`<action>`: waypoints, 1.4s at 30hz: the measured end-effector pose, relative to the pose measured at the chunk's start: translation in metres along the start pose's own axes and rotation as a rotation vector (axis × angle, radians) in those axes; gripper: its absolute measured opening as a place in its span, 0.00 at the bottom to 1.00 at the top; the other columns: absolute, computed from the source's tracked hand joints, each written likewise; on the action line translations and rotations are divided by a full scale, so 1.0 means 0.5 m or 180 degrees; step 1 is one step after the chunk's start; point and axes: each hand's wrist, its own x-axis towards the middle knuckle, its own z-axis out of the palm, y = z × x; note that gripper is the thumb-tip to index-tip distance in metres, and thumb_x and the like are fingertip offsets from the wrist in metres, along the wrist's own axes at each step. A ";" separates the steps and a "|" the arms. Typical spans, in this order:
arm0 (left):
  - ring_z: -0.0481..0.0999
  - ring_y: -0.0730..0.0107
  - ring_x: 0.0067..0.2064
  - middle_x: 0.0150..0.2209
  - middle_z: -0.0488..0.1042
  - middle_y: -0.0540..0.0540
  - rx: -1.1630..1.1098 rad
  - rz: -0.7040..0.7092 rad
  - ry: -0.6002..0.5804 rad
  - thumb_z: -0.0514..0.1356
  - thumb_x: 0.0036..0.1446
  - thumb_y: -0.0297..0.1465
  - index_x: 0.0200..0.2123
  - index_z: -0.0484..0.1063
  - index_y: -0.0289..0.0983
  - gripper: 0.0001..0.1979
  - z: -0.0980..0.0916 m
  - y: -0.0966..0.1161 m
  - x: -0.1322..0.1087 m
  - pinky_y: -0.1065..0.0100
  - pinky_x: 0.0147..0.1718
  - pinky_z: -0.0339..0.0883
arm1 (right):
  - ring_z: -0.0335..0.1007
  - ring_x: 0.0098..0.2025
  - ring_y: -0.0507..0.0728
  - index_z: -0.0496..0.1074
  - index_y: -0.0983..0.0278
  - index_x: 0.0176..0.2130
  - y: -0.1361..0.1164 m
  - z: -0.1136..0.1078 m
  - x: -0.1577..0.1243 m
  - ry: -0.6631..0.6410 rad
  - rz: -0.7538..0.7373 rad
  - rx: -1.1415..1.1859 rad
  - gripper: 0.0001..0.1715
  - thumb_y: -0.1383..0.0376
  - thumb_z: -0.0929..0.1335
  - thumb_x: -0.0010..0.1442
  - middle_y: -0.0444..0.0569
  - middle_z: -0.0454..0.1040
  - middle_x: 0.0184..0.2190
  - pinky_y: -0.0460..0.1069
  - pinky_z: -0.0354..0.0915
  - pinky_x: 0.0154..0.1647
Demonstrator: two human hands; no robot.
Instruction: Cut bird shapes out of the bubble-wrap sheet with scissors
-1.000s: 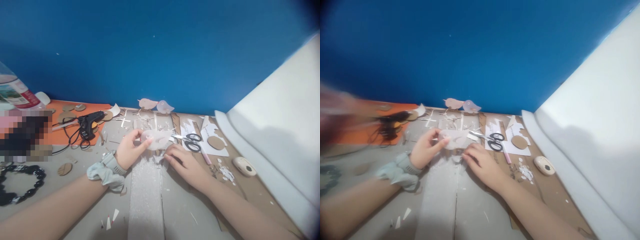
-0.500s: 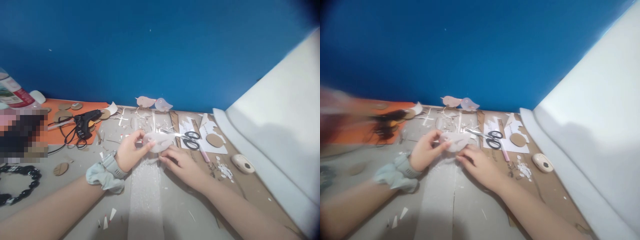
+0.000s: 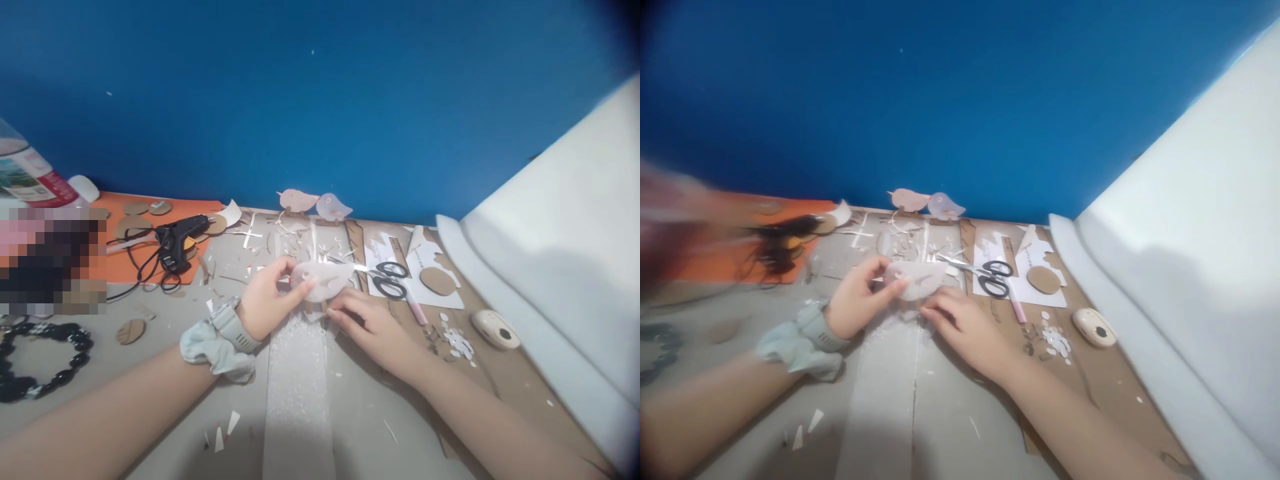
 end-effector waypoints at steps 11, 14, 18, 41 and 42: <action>0.71 0.70 0.33 0.29 0.71 0.50 -0.0023 -0.0068 -0.0041 0.57 0.54 0.36 0.31 0.65 0.36 0.08 -0.001 -0.002 0.000 0.67 0.34 0.65 | 0.64 0.39 0.52 0.67 0.59 0.33 0.001 -0.001 -0.001 -0.0052 0.0040 0.0031 0.13 0.59 0.58 0.63 0.43 0.70 0.35 0.49 0.59 0.40; 0.71 0.70 0.33 0.30 0.72 0.50 -0.0021 -0.0111 -0.0058 0.57 0.54 0.35 0.31 0.65 0.36 0.08 0.000 0.000 0.002 0.67 0.34 0.66 | 0.64 0.40 0.52 0.67 0.59 0.33 -0.001 -0.003 0.000 -0.0110 0.0046 0.0059 0.13 0.59 0.58 0.63 0.43 0.70 0.36 0.48 0.59 0.41; 0.72 0.70 0.33 0.30 0.72 0.50 -0.0076 -0.0146 -0.0108 0.57 0.54 0.36 0.31 0.65 0.36 0.09 0.002 0.001 0.002 0.67 0.34 0.66 | 0.64 0.40 0.52 0.68 0.59 0.34 -0.001 -0.004 0.001 -0.0152 0.0033 0.0053 0.13 0.59 0.58 0.64 0.43 0.70 0.36 0.48 0.58 0.42; 0.70 0.72 0.32 0.29 0.71 0.51 -0.0222 -0.0167 0.0074 0.58 0.53 0.35 0.30 0.65 0.36 0.08 -0.002 -0.001 0.003 0.70 0.32 0.65 | 0.65 0.39 0.52 0.68 0.59 0.33 -0.005 -0.004 0.001 -0.0101 0.0080 0.0101 0.13 0.59 0.58 0.63 0.42 0.70 0.35 0.48 0.58 0.41; 0.70 0.73 0.31 0.28 0.70 0.51 -0.0274 -0.0227 0.0162 0.58 0.53 0.36 0.30 0.65 0.36 0.08 -0.004 -0.002 0.005 0.70 0.32 0.65 | 0.65 0.38 0.52 0.67 0.59 0.33 -0.003 -0.005 0.000 -0.0068 0.0122 0.0130 0.13 0.59 0.58 0.63 0.42 0.69 0.34 0.48 0.59 0.40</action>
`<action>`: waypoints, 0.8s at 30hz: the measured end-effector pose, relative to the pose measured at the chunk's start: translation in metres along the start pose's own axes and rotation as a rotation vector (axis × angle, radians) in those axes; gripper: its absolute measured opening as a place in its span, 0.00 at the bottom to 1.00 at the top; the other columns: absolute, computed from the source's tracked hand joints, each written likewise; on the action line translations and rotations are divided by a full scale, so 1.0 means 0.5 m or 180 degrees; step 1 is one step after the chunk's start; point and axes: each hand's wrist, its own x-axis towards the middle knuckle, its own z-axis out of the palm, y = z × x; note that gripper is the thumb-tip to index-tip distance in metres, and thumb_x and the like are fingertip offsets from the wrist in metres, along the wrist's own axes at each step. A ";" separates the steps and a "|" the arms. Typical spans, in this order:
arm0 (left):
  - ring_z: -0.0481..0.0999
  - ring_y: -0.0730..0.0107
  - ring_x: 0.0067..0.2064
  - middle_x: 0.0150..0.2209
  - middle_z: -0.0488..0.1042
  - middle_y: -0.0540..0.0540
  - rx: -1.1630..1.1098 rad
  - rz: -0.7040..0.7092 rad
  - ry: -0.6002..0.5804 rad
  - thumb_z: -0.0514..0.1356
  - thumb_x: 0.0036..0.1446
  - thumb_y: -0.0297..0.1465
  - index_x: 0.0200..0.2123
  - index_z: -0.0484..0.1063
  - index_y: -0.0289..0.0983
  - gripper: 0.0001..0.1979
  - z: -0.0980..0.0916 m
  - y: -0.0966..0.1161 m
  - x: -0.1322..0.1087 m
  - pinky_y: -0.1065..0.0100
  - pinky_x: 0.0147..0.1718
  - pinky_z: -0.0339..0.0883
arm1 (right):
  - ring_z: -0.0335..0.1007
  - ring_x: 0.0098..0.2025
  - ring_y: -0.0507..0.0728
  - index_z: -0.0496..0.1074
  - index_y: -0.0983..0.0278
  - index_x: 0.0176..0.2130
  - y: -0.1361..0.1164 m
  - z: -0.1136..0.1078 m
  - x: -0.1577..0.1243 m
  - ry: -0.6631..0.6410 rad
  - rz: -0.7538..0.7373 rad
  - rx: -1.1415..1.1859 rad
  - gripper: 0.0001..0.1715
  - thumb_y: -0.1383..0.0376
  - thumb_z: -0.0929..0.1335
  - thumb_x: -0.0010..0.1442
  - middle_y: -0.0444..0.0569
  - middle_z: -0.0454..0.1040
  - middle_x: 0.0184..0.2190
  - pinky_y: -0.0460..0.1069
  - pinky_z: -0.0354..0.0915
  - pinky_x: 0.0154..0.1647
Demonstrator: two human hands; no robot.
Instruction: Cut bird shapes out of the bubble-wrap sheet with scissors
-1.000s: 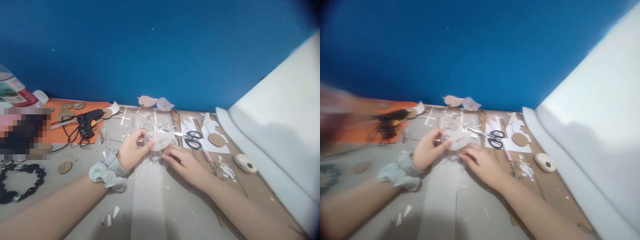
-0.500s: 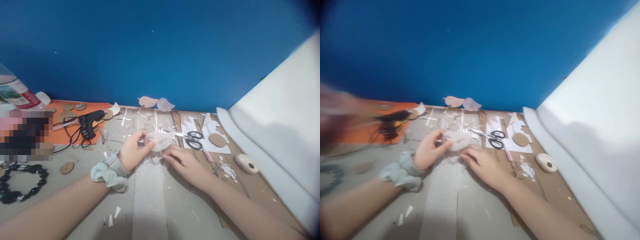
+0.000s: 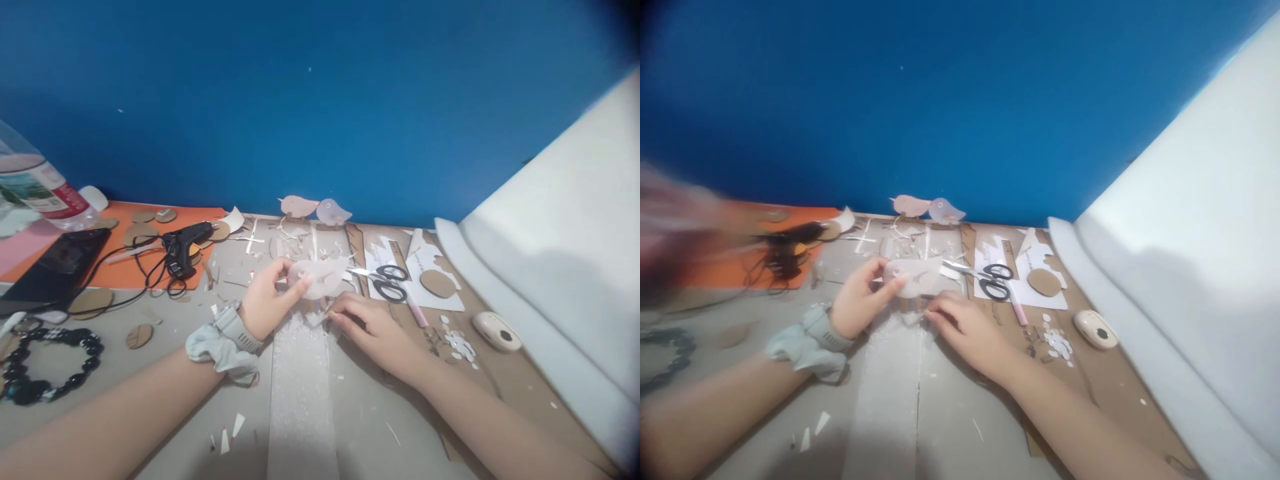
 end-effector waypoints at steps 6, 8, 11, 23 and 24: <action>0.70 0.72 0.30 0.27 0.69 0.51 -0.0064 -0.0419 0.0505 0.56 0.54 0.39 0.30 0.64 0.36 0.11 -0.009 -0.006 0.011 0.71 0.31 0.64 | 0.61 0.26 0.53 0.62 0.61 0.28 0.019 -0.007 -0.011 0.1196 0.1053 -0.0183 0.20 0.53 0.55 0.63 0.41 0.64 0.22 0.48 0.58 0.29; 0.70 0.72 0.30 0.27 0.69 0.51 0.0056 -0.0236 0.0455 0.56 0.55 0.38 0.31 0.65 0.37 0.10 -0.007 -0.005 0.007 0.71 0.32 0.64 | 0.62 0.28 0.53 0.63 0.60 0.32 0.016 -0.005 -0.014 0.1212 0.0940 -0.0196 0.16 0.54 0.57 0.62 0.41 0.66 0.25 0.48 0.59 0.31; 0.69 0.72 0.31 0.28 0.70 0.51 0.0242 0.0238 0.0034 0.55 0.56 0.36 0.30 0.65 0.36 0.09 0.000 0.001 -0.008 0.71 0.33 0.63 | 0.66 0.35 0.54 0.65 0.59 0.40 0.002 0.001 -0.014 0.0789 0.0462 0.0049 0.13 0.55 0.59 0.61 0.44 0.71 0.35 0.49 0.61 0.36; 0.64 0.53 0.48 0.43 0.69 0.42 0.1832 0.0140 0.0258 0.58 0.51 0.40 0.39 0.69 0.38 0.14 -0.010 -0.025 0.002 0.50 0.48 0.56 | 0.65 0.26 0.52 0.66 0.62 0.30 0.015 0.006 -0.010 0.1562 0.1305 0.0991 0.20 0.48 0.64 0.54 0.43 0.69 0.24 0.47 0.62 0.26; 0.63 0.51 0.49 0.45 0.68 0.42 0.1968 0.0121 0.0175 0.59 0.49 0.42 0.38 0.70 0.38 0.16 -0.009 -0.029 0.003 0.48 0.49 0.54 | 0.66 0.26 0.52 0.66 0.62 0.29 0.012 0.006 -0.009 0.1632 0.1299 0.1006 0.20 0.47 0.64 0.54 0.43 0.70 0.24 0.47 0.62 0.26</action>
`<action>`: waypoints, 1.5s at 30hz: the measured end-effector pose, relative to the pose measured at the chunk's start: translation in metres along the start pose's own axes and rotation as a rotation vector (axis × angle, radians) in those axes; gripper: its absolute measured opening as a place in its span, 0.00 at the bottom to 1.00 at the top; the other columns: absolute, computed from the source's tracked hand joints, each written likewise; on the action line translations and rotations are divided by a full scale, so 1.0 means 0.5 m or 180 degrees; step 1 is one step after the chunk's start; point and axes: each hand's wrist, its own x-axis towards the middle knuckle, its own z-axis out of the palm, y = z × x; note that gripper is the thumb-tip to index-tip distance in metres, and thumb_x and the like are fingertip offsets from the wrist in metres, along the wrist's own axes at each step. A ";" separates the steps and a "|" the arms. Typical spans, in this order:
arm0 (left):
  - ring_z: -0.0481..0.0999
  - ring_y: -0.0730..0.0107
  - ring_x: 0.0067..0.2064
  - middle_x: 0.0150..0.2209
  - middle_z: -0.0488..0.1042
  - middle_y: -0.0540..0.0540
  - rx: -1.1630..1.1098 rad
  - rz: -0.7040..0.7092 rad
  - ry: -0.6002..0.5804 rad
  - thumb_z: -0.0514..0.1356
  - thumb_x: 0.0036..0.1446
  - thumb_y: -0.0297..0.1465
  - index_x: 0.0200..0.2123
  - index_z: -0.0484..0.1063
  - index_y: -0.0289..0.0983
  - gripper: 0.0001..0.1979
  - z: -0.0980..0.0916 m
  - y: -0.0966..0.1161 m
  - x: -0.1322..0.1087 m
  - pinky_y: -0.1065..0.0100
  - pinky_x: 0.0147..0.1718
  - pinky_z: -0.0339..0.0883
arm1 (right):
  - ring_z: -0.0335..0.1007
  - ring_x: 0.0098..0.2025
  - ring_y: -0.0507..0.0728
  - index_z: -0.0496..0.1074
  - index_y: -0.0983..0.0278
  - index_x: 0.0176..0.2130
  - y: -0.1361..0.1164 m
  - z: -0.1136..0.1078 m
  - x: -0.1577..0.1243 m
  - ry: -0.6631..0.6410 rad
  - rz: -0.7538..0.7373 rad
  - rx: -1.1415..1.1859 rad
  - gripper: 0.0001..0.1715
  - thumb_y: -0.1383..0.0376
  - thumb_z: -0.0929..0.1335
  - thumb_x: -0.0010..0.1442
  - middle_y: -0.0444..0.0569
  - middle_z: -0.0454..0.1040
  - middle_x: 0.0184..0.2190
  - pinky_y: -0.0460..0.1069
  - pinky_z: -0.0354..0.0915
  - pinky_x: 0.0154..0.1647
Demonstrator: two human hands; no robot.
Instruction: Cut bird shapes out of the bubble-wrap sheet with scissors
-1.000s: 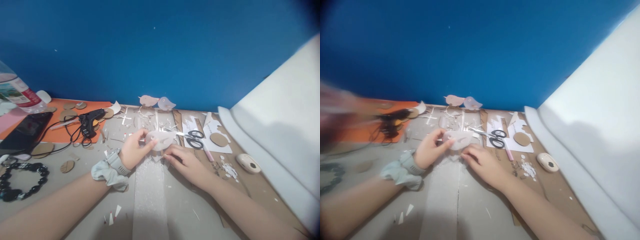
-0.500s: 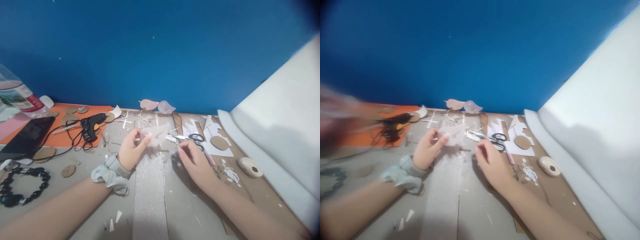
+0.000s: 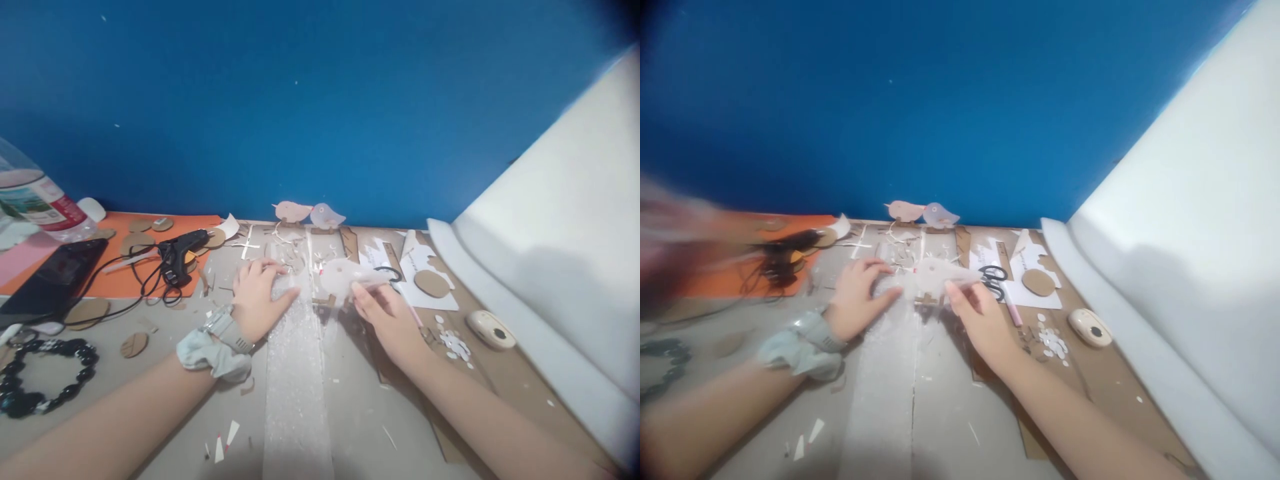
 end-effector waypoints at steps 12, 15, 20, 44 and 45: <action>0.67 0.62 0.45 0.39 0.71 0.45 -0.0851 0.0430 0.0025 0.53 0.57 0.35 0.31 0.73 0.38 0.11 -0.009 0.012 -0.002 0.59 0.48 0.58 | 0.61 0.24 0.50 0.64 0.62 0.28 0.000 -0.006 0.003 -0.0302 -0.0078 -0.0017 0.20 0.49 0.63 0.56 0.41 0.65 0.22 0.45 0.59 0.24; 0.70 0.69 0.34 0.28 0.70 0.49 -0.1638 0.0094 -0.0268 0.46 0.62 0.38 0.35 0.72 0.37 0.17 -0.010 0.015 -0.006 0.68 0.37 0.64 | 0.61 0.25 0.51 0.65 0.62 0.33 0.001 -0.004 0.001 -0.1001 -0.0274 0.0104 0.18 0.50 0.61 0.58 0.42 0.65 0.24 0.46 0.59 0.25; 0.67 0.73 0.25 0.24 0.69 0.50 -0.2146 -0.0359 -0.0212 0.42 0.62 0.41 0.33 0.71 0.37 0.21 -0.009 0.011 -0.007 0.72 0.25 0.61 | 0.65 0.31 0.55 0.67 0.62 0.41 -0.013 -0.014 -0.009 -0.1243 -0.1146 -0.0977 0.18 0.54 0.58 0.61 0.46 0.69 0.28 0.50 0.61 0.33; 0.75 0.70 0.34 0.37 0.77 0.45 -0.2464 -0.0268 -0.0371 0.48 0.61 0.33 0.47 0.67 0.36 0.15 -0.006 0.018 0.010 0.65 0.40 0.70 | 0.68 0.30 0.61 0.63 0.61 0.26 -0.003 -0.122 0.076 -0.0500 -0.1096 -0.3830 0.10 0.59 0.61 0.55 0.51 0.72 0.26 0.51 0.55 0.26; 0.75 0.70 0.35 0.39 0.76 0.44 -0.2440 -0.0263 -0.0330 0.48 0.61 0.33 0.45 0.69 0.35 0.14 -0.006 0.017 0.010 0.65 0.41 0.70 | 0.68 0.28 0.61 0.63 0.61 0.25 -0.007 -0.121 0.074 -0.0512 -0.1028 -0.3786 0.10 0.59 0.61 0.55 0.51 0.71 0.25 0.50 0.55 0.25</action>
